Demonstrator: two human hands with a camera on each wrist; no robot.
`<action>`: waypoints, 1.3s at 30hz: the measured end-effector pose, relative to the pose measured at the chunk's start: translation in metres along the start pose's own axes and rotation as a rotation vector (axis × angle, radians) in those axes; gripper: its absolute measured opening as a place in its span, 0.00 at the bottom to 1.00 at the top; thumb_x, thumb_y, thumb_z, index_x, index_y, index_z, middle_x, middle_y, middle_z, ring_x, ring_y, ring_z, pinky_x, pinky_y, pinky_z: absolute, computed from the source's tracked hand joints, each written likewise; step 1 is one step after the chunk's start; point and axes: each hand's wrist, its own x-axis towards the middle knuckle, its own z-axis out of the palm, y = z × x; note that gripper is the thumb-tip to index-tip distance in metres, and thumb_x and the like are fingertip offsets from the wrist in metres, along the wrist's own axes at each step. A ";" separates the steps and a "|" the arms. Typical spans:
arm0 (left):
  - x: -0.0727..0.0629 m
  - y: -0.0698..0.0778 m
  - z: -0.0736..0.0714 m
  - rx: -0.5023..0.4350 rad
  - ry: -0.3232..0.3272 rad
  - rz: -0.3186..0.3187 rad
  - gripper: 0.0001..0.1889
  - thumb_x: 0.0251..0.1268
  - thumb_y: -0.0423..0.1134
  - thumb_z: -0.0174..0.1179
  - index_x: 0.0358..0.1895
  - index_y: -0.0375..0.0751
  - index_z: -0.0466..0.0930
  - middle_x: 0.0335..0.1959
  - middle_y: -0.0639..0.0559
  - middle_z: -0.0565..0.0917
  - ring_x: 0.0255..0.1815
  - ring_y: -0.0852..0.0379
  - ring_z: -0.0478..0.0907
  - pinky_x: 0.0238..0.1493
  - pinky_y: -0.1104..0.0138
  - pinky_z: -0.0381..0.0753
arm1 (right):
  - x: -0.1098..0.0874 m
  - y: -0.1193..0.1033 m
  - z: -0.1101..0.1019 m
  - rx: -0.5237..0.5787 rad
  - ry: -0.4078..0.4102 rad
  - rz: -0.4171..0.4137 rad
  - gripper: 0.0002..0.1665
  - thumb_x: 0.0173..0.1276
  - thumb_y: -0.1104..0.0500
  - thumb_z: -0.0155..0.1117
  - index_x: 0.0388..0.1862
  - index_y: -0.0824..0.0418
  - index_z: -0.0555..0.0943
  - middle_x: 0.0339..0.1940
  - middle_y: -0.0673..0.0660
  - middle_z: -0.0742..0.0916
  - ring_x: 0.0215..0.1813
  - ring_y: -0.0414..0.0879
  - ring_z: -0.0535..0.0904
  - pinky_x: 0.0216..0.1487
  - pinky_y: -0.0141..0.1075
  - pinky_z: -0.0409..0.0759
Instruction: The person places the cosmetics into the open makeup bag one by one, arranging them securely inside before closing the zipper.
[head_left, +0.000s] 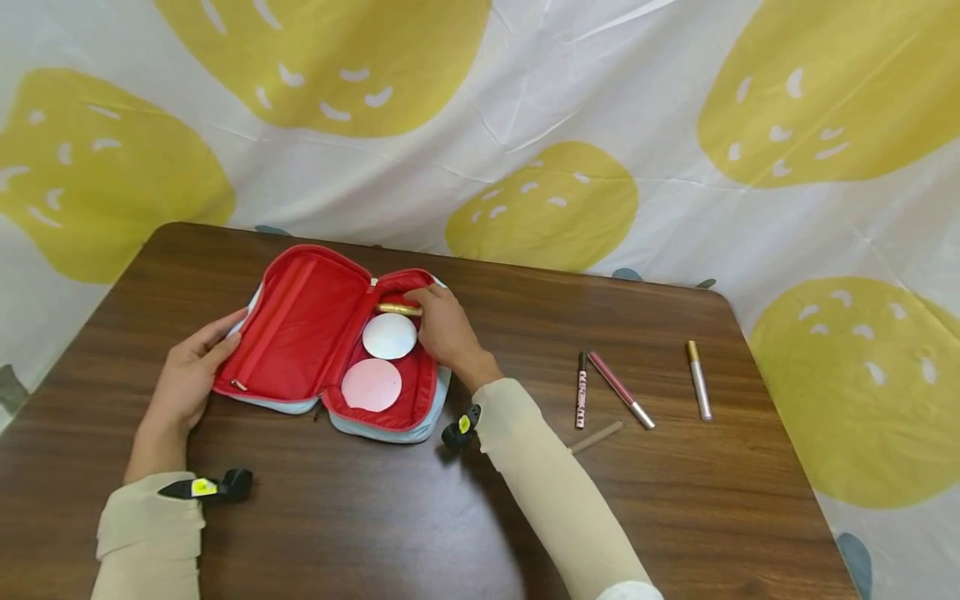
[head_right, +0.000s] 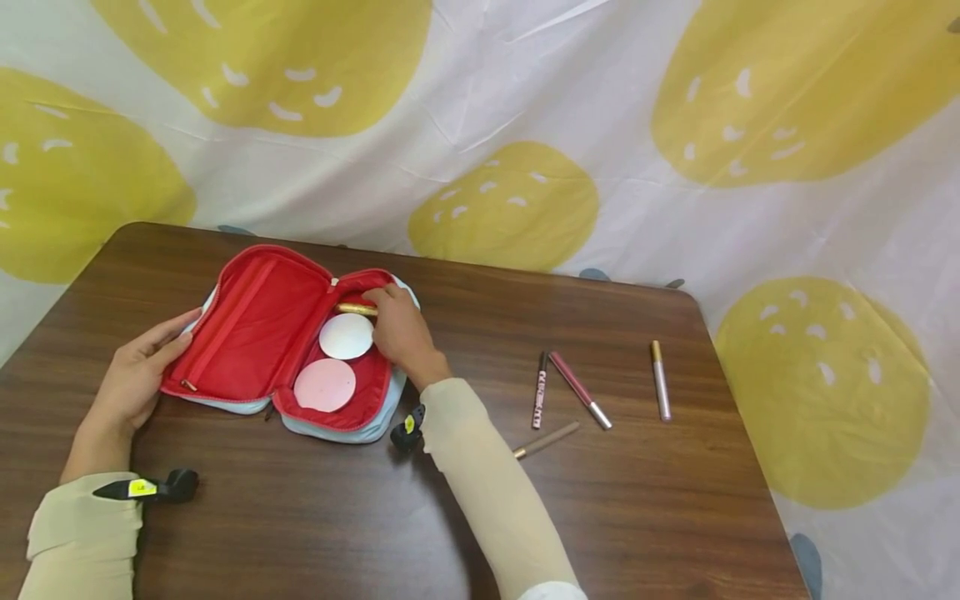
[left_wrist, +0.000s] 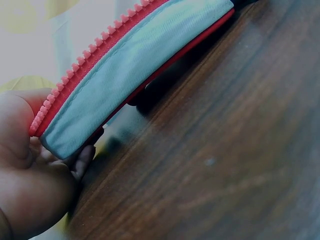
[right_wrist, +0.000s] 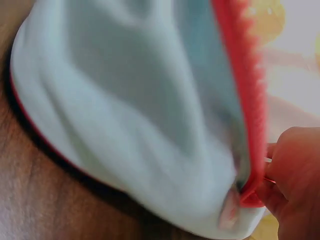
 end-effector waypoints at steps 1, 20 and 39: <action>0.000 0.000 0.000 -0.001 0.000 -0.001 0.23 0.69 0.39 0.57 0.66 0.42 0.71 0.53 0.62 0.76 0.50 0.66 0.70 0.43 0.80 0.72 | 0.000 -0.001 -0.001 -0.003 0.005 -0.005 0.20 0.64 0.71 0.55 0.55 0.62 0.79 0.53 0.58 0.80 0.58 0.51 0.73 0.60 0.37 0.71; 0.005 -0.002 -0.004 -0.029 -0.008 0.002 0.22 0.69 0.38 0.57 0.65 0.43 0.73 0.51 0.62 0.77 0.47 0.66 0.72 0.40 0.80 0.74 | -0.032 -0.024 -0.016 0.123 0.224 -0.131 0.15 0.68 0.68 0.58 0.52 0.64 0.81 0.46 0.58 0.82 0.50 0.49 0.77 0.52 0.35 0.75; 0.011 0.001 -0.006 -0.024 -0.005 -0.011 0.22 0.69 0.38 0.57 0.66 0.44 0.72 0.51 0.62 0.76 0.49 0.65 0.70 0.41 0.80 0.74 | -0.091 -0.007 -0.012 0.219 0.398 -0.185 0.12 0.64 0.70 0.61 0.47 0.68 0.82 0.39 0.59 0.82 0.40 0.51 0.78 0.41 0.39 0.77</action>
